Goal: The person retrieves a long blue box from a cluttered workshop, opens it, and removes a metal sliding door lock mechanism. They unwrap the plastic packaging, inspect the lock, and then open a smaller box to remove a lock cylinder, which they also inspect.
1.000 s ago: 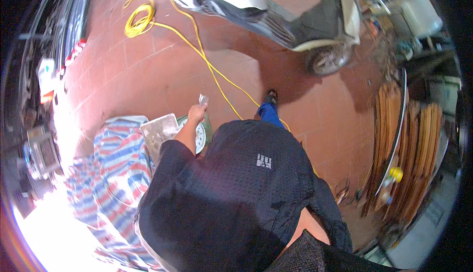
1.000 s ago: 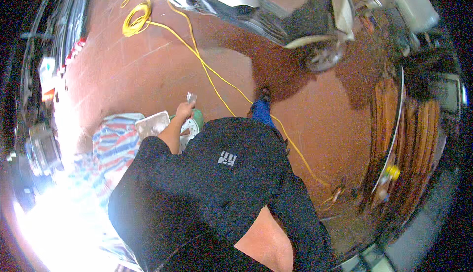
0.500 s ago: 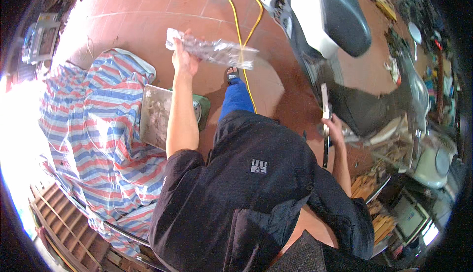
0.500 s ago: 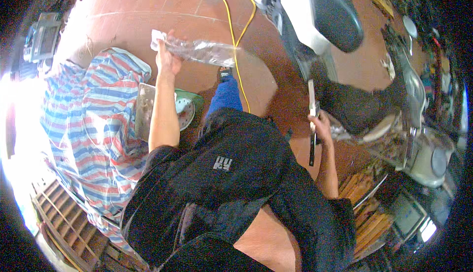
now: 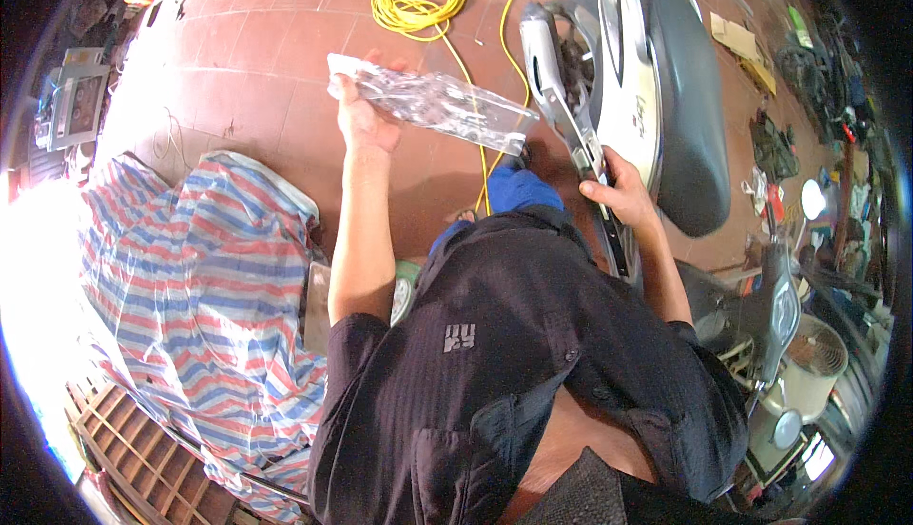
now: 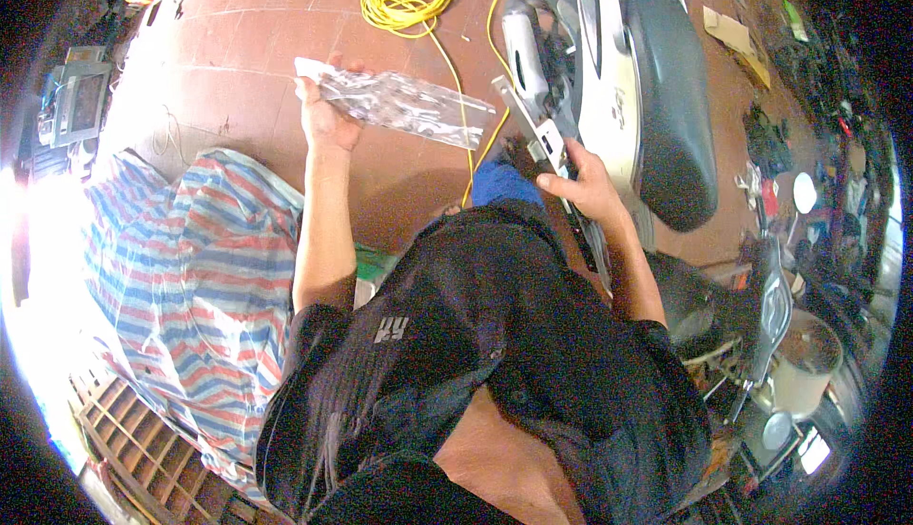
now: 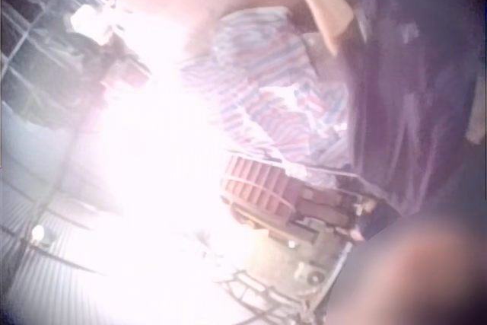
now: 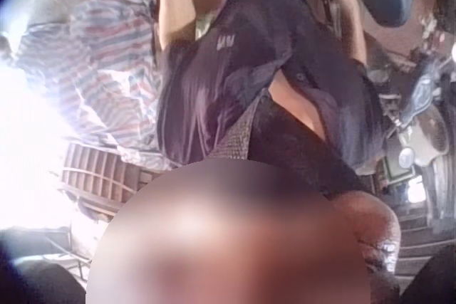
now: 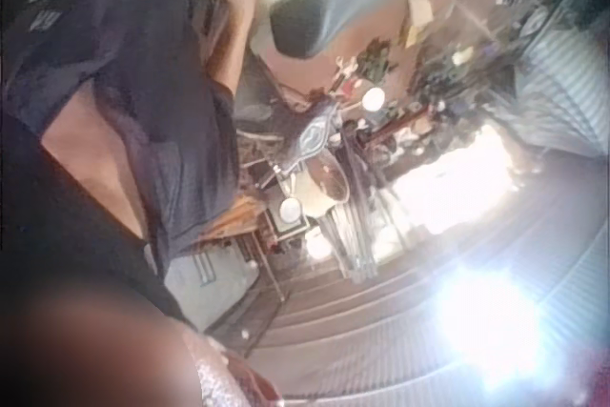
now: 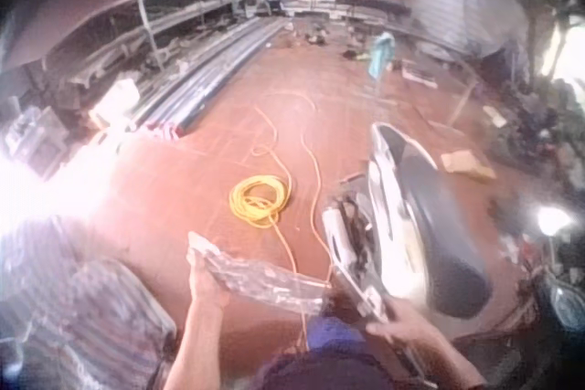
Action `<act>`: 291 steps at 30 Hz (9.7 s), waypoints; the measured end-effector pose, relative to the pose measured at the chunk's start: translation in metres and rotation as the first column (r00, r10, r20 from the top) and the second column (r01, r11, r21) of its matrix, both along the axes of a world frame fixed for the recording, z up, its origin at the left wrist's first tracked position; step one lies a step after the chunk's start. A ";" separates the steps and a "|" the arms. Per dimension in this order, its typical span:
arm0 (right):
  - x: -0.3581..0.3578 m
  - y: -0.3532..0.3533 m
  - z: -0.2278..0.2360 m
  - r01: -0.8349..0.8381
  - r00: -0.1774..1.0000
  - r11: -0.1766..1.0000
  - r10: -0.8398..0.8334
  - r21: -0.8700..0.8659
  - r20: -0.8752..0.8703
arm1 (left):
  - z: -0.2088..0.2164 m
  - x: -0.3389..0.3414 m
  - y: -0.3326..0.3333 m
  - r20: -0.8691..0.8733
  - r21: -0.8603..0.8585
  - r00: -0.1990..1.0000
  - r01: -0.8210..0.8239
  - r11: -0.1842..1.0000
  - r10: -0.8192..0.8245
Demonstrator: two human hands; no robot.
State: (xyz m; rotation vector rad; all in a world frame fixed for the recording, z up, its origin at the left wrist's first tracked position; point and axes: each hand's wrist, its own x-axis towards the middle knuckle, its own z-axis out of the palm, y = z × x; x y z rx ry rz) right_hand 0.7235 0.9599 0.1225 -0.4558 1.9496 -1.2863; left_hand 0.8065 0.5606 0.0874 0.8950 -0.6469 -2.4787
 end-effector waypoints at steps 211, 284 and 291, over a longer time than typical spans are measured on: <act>-0.674 1.409 -0.173 0.458 -0.767 -0.878 -0.469 -0.138 0.438 | -0.097 -0.914 1.863 0.677 0.038 -0.713 0.282 -0.959 -0.183; -0.650 1.370 -0.111 0.680 -0.357 -0.641 -0.714 -0.357 0.603 | -0.102 -0.908 1.823 0.275 0.328 -0.808 0.588 -0.740 -0.520; -0.652 1.395 -0.140 0.823 -0.563 -0.566 -0.824 0.040 -0.069 | -0.111 -0.903 1.799 0.348 0.337 -0.827 0.550 -0.764 -0.442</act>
